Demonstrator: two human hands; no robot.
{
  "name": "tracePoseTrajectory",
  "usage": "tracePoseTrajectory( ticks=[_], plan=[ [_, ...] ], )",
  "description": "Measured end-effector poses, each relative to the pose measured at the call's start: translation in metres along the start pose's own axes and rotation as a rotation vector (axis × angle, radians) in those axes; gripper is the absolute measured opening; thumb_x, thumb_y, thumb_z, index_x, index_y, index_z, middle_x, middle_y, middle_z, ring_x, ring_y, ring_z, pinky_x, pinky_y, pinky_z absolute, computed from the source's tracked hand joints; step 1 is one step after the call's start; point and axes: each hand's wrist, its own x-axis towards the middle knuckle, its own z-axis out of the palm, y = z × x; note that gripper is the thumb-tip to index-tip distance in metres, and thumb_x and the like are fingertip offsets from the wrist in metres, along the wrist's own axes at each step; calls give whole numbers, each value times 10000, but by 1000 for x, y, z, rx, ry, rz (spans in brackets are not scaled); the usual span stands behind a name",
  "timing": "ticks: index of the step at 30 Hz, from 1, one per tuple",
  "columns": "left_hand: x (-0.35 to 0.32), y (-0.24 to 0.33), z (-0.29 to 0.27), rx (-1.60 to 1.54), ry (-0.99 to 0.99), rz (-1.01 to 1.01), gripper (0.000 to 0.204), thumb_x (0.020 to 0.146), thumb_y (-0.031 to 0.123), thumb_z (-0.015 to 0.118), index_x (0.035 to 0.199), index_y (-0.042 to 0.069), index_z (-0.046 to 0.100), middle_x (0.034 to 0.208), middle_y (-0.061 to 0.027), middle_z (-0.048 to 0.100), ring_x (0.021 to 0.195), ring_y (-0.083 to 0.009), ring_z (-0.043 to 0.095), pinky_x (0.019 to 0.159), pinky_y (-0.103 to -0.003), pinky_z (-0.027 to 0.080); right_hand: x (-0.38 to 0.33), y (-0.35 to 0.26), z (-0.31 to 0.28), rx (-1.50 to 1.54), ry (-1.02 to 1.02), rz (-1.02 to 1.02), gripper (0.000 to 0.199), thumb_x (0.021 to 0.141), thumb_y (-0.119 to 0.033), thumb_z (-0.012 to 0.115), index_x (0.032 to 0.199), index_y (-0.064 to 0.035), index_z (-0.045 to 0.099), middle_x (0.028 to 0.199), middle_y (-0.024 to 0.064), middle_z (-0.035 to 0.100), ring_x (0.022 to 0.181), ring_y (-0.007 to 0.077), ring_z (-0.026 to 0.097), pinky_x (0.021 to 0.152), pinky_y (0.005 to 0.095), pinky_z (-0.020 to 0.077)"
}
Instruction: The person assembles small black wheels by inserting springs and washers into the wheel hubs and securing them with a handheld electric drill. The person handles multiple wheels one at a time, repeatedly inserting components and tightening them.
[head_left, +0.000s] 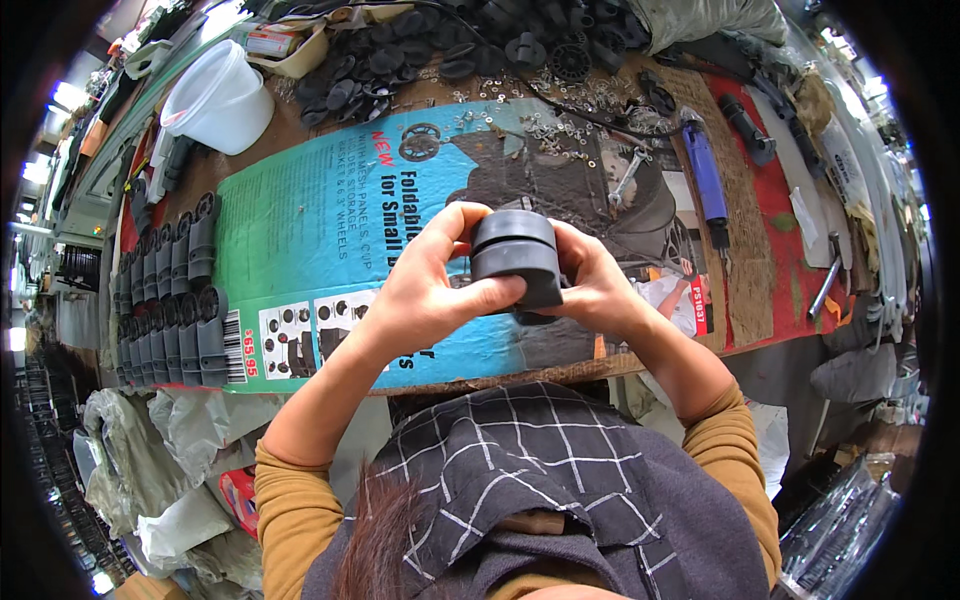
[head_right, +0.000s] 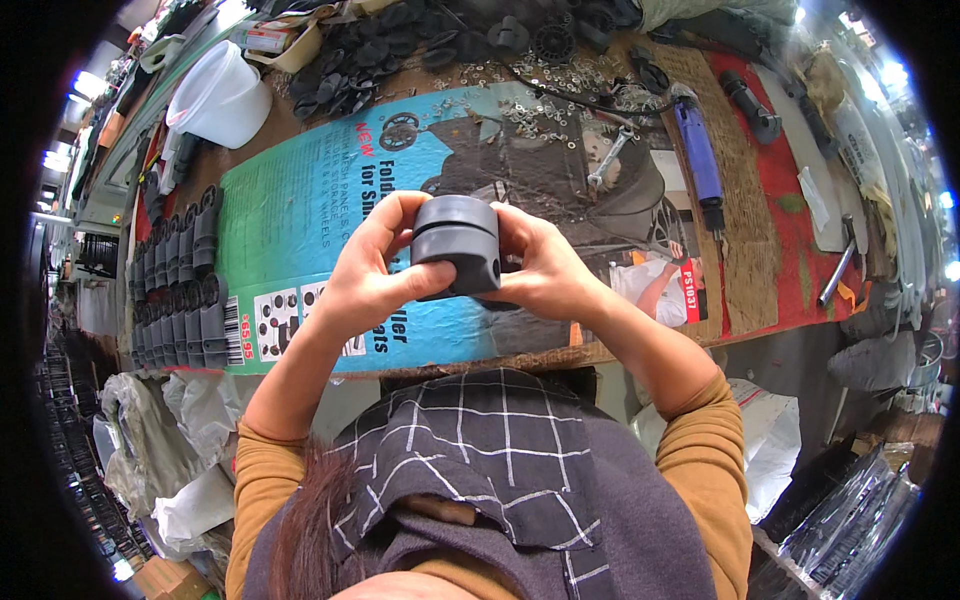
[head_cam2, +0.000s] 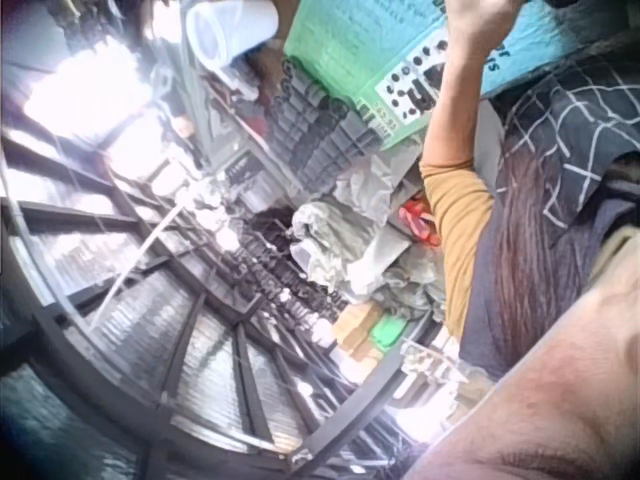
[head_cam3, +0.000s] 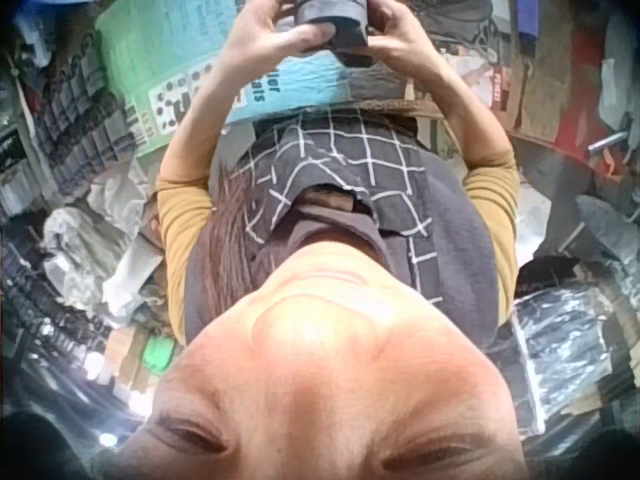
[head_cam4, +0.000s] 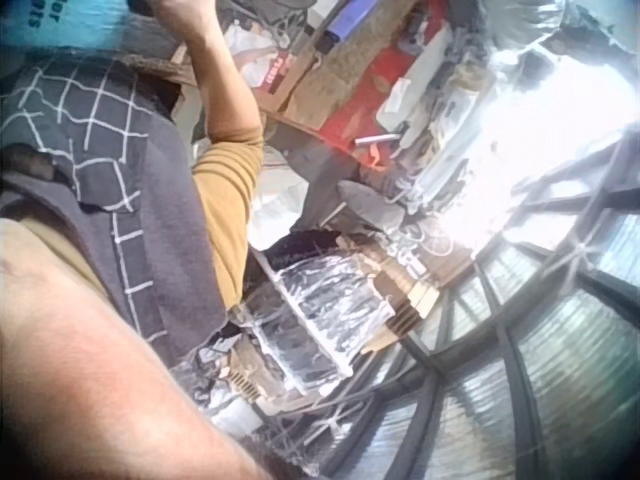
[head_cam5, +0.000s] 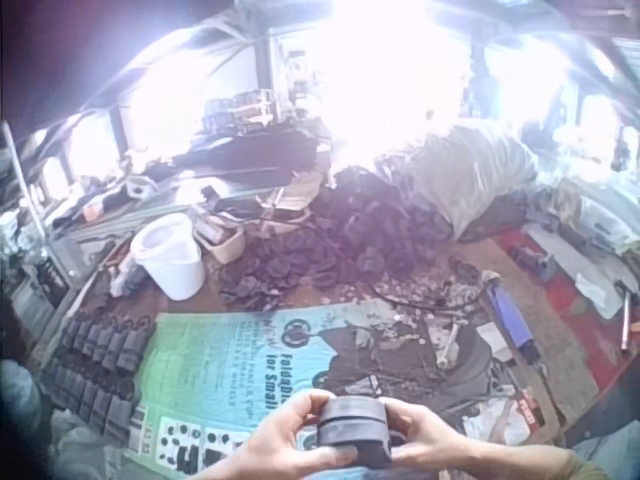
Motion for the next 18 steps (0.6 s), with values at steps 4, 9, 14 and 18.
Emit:
tracePoseTrajectory(
  ticks=[4, 9, 14, 18],
  plan=[
    [-4, 3, 6, 546, 183, 315, 673, 622, 539, 845, 902, -4, 563, 837, -129, 570, 773, -306, 595, 690, -389, 493, -3, -10, 14, -392, 60, -152, 458, 704, -45, 773, 1112, -23, 566, 957, 93, 652, 911, 125, 621, 802, 323, 527],
    [-9, -10, 9, 538, 261, 431, 657, 616, 556, 840, 813, 5, 541, 764, -120, 546, 712, -301, 570, 641, -393, 482, -7, -19, 21, -525, 93, -124, 407, 688, -61, 782, 1042, -21, 585, 893, 85, 658, 823, 159, 645, 728, 325, 530],
    [-4, -30, 3, 510, 276, 477, 667, 612, 568, 836, 807, 7, 532, 754, -122, 538, 704, -305, 564, 637, -396, 477, -1, -11, 19, -683, 103, -207, 389, 661, -82, 786, 997, -37, 597, 835, 110, 650, 737, 229, 653, 671, 344, 514],
    [26, -56, -17, 451, 187, 444, 642, 749, 477, 774, 1117, -4, 561, 1046, -188, 571, 929, -344, 592, 819, -386, 497, 34, 18, 14, -1087, 322, -419, 435, 626, -108, 745, 1027, -53, 586, 985, 140, 658, 908, 332, 628, 784, 418, 508]
  ],
)
